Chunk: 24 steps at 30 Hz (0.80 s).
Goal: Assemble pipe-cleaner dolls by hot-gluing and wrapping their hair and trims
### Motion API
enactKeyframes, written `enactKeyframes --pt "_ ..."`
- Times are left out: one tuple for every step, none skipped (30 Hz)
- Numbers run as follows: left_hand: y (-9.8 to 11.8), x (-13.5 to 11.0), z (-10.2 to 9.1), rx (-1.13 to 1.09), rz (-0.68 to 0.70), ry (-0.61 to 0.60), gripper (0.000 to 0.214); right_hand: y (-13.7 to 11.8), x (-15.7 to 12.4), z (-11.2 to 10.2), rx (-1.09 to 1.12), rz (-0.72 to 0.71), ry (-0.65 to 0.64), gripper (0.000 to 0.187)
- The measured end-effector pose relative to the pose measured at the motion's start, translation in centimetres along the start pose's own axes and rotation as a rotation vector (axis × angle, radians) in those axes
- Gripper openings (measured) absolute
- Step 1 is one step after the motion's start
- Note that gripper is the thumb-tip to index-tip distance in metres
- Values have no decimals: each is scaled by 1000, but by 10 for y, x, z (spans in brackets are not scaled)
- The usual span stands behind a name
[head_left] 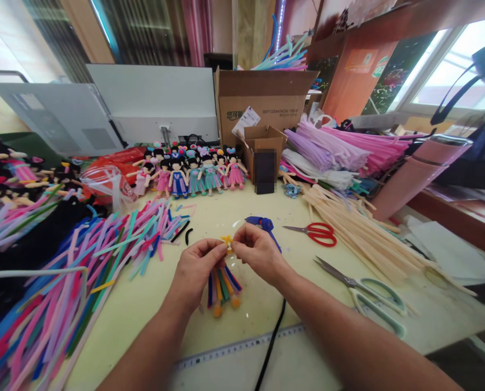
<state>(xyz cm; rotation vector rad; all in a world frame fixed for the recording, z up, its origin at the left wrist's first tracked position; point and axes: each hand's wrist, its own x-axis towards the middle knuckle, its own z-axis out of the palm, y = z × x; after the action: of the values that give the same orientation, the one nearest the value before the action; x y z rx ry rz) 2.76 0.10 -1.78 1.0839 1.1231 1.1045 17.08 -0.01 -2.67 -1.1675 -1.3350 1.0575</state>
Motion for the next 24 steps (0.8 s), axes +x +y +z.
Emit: enactKeyframes --pt "0 0 0 0 -2 -1 25 0 0 0 0 -4 -1 9" --pt "0 1 0 -1 -4 -3 25 1 0 0 0 -7 -4 8" --pt "0 1 -1 -3 -6 -4 25 1 0 0 1 -9 -6 8" --pt "0 1 -1 -6 -9 -4 25 2 0 0 5 -9 -10 8" --pt "-1 1 -1 -10 -14 -4 25 2 0 0 13 -9 -15 8" --pt "-1 1 -1 -14 -17 -2 25 2 0 1 25 -8 -21 7" --pt "-1 1 -1 -17 -20 0 24 2 0 1 39 -8 -26 6" --pt "-1 1 0 -19 -23 2 24 2 -1 1 53 -8 -30 6" --pt "-1 0 0 -20 -24 3 24 1 -1 2 65 -7 -31 5" --pt "-1 0 0 -20 -24 2 24 1 -1 2 73 -5 -32 5" --pt "-1 0 0 -20 -25 1 24 0 -2 2 77 -1 -31 5" --pt "0 0 0 -18 -25 -1 24 0 -2 2 78 4 -31 5" --pt "0 0 0 -17 -25 -4 24 -1 -2 2 78 7 -32 5" --pt "0 0 0 -14 -24 -5 24 -1 -3 2 76 9 -33 5" --pt "1 0 0 -12 -22 -5 24 -1 -3 1 73 8 -33 5" --pt "1 0 0 -11 -19 -6 23 -1 -3 1 69 5 -33 5" --pt "1 0 1 -11 -16 -7 23 0 -3 1 66 1 -33 5" --pt "2 0 1 -11 -15 -8 22 0 -3 1 63 -3 -33 5" --pt "2 0 1 -12 -16 -11 22 0 -2 1 62 -6 -34 5" --pt "2 0 1 -14 -17 -14 22 1 -2 1 60 -10 -35 4" --pt "3 0 1 -16 -19 -18 22 1 -2 1 56 -14 -36 4" --pt "3 0 1 -19 -23 -23 22 1 -2 1 51 -18 -37 3" --pt "3 -1 0 -22 -27 -30 21 1 -2 1 44 -22 -39 3" --pt "3 -1 0 -23 -31 -37 21 1 -2 1 39 -26 -40 3"
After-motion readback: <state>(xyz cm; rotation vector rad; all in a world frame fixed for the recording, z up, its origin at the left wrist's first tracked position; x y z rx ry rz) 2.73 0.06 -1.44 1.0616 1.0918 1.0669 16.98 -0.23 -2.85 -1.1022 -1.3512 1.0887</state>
